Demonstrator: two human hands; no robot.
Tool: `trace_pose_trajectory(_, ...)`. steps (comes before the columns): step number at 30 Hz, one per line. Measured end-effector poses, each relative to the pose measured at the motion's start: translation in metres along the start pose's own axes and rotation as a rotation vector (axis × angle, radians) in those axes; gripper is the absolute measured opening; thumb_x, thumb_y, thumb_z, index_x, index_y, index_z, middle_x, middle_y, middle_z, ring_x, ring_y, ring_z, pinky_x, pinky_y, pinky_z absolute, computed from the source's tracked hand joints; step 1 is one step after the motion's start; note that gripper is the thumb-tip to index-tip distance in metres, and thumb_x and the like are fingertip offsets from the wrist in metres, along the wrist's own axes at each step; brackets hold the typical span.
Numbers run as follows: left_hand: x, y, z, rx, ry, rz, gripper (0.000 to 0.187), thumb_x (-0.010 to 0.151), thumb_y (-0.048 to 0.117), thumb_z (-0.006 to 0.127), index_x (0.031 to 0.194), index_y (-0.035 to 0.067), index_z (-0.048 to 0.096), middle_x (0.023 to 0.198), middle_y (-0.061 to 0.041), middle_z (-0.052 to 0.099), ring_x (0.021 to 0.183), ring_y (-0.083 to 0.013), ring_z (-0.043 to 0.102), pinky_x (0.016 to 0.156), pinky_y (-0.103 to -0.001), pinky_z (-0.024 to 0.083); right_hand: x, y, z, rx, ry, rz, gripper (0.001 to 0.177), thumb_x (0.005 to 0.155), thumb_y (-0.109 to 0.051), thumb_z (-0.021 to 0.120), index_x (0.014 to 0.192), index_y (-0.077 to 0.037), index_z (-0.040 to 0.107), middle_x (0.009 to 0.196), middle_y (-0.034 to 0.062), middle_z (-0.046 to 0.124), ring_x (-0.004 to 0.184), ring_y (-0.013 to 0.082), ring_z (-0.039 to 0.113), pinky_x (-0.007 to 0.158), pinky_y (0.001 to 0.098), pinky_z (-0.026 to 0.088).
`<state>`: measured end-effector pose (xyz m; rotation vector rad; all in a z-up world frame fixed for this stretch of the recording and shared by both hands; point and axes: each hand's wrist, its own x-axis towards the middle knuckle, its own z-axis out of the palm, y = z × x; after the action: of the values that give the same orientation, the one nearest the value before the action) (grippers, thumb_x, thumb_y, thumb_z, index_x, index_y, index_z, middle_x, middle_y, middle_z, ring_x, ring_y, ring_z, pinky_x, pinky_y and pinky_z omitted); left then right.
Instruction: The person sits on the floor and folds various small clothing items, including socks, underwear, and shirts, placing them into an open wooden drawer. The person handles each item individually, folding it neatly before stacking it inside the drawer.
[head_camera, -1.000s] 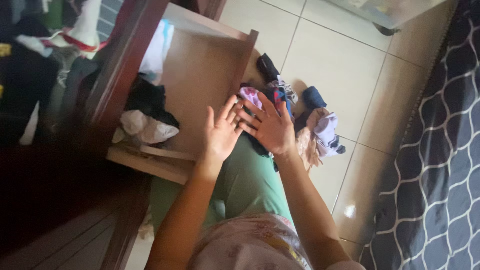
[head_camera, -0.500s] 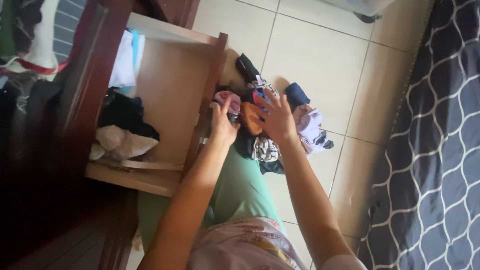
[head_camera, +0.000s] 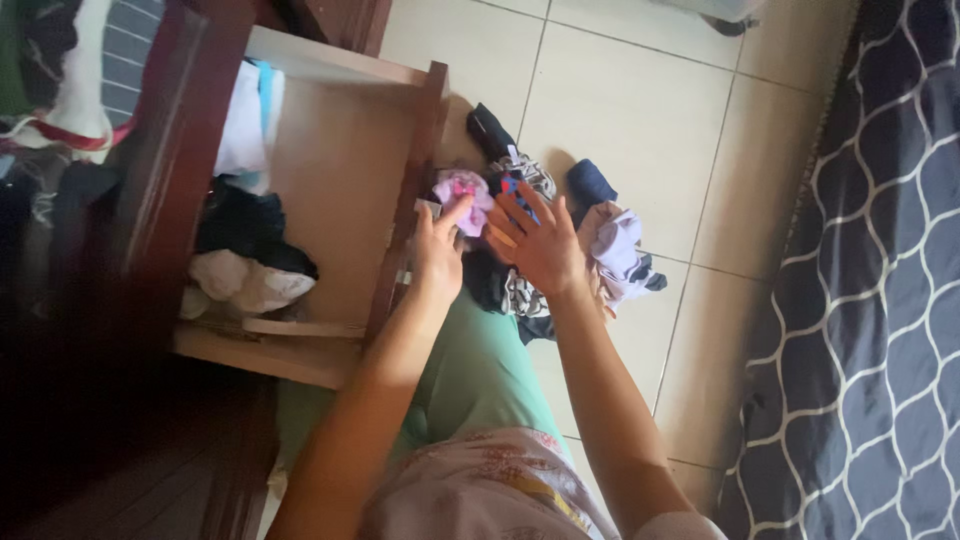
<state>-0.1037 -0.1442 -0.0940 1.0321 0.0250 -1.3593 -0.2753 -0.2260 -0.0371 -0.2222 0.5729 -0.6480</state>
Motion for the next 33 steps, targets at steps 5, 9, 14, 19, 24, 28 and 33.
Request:
trace_pose_trajectory(5,-0.043,0.036,0.021,0.034,-0.125,0.07,0.086,0.103,0.064,0.015,0.137,0.002,0.064,0.154,-0.008,0.056,0.152,-0.0183,0.031,0.124,-0.043,0.004,0.005,0.008,0.006,0.0,-0.068,0.003,0.068,0.107,-0.06,0.036,0.159,-0.017,0.042,0.159,0.0158,0.046,0.127,0.0317,0.053,0.11,0.055,0.046)
trace_pose_trajectory(9,-0.061,0.053,0.013,0.011,-0.173,0.117,0.09,0.104,0.064,0.013,0.132,-0.002,0.068,0.155,-0.013,0.056,0.156,-0.0229,0.028,0.128,-0.047,0.0,0.012,0.019,0.015,0.103,-0.277,0.013,0.065,0.113,-0.06,0.04,0.161,-0.017,0.048,0.159,0.0186,0.051,0.115,0.0309,0.055,0.106,0.0539,0.046)
trace_pose_trajectory(14,-0.068,0.063,-0.017,0.002,-0.169,0.184,0.095,0.104,0.067,0.013,0.123,-0.006,0.071,0.145,-0.017,0.061,0.15,-0.0255,0.039,0.127,-0.046,0.007,0.013,0.034,0.05,0.046,-0.144,0.038,0.065,0.103,-0.061,0.044,0.153,-0.02,0.05,0.157,0.0171,0.05,0.135,0.0343,0.054,0.109,0.0522,0.043)
trace_pose_trajectory(19,-0.077,0.077,-0.046,-0.12,-0.188,0.214,0.092,0.107,0.065,0.02,0.122,-0.01,0.072,0.141,-0.016,0.065,0.142,-0.0278,0.048,0.127,-0.044,0.022,0.015,0.052,0.086,0.064,-0.151,0.034,0.067,0.103,-0.061,0.045,0.153,-0.017,0.049,0.155,0.0206,0.05,0.137,0.0404,0.052,0.113,0.0567,0.042)
trace_pose_trajectory(24,-0.083,0.089,-0.068,-0.103,-0.123,0.227,0.094,0.104,0.067,0.02,0.121,-0.01,0.071,0.137,-0.017,0.067,0.141,-0.0251,0.048,0.124,-0.041,0.022,0.024,0.073,0.099,0.085,-0.213,0.085,0.067,0.105,-0.061,0.043,0.156,-0.017,0.046,0.156,0.0208,0.05,0.135,0.0404,0.053,0.11,0.0541,0.044)
trace_pose_trajectory(28,-0.089,0.102,-0.094,-0.158,-0.074,0.244,0.093,0.104,0.067,0.02,0.122,-0.009,0.07,0.136,-0.018,0.067,0.14,-0.026,0.049,0.124,-0.042,0.023,0.035,0.093,0.106,0.063,-0.215,0.129,0.068,0.105,-0.061,0.043,0.156,-0.016,0.046,0.157,0.0206,0.049,0.134,0.0395,0.053,0.111,0.0531,0.045)
trace_pose_trajectory(33,-0.095,0.121,-0.131,-0.207,-0.038,0.306,0.092,0.106,0.067,0.019,0.122,-0.007,0.072,0.137,-0.018,0.068,0.139,-0.0269,0.051,0.124,-0.043,0.027,0.044,0.119,0.117,0.059,-0.21,0.179,0.069,0.103,-0.062,0.043,0.154,-0.017,0.046,0.159,0.0233,0.043,0.14,0.0444,0.047,0.114,0.0542,0.041)
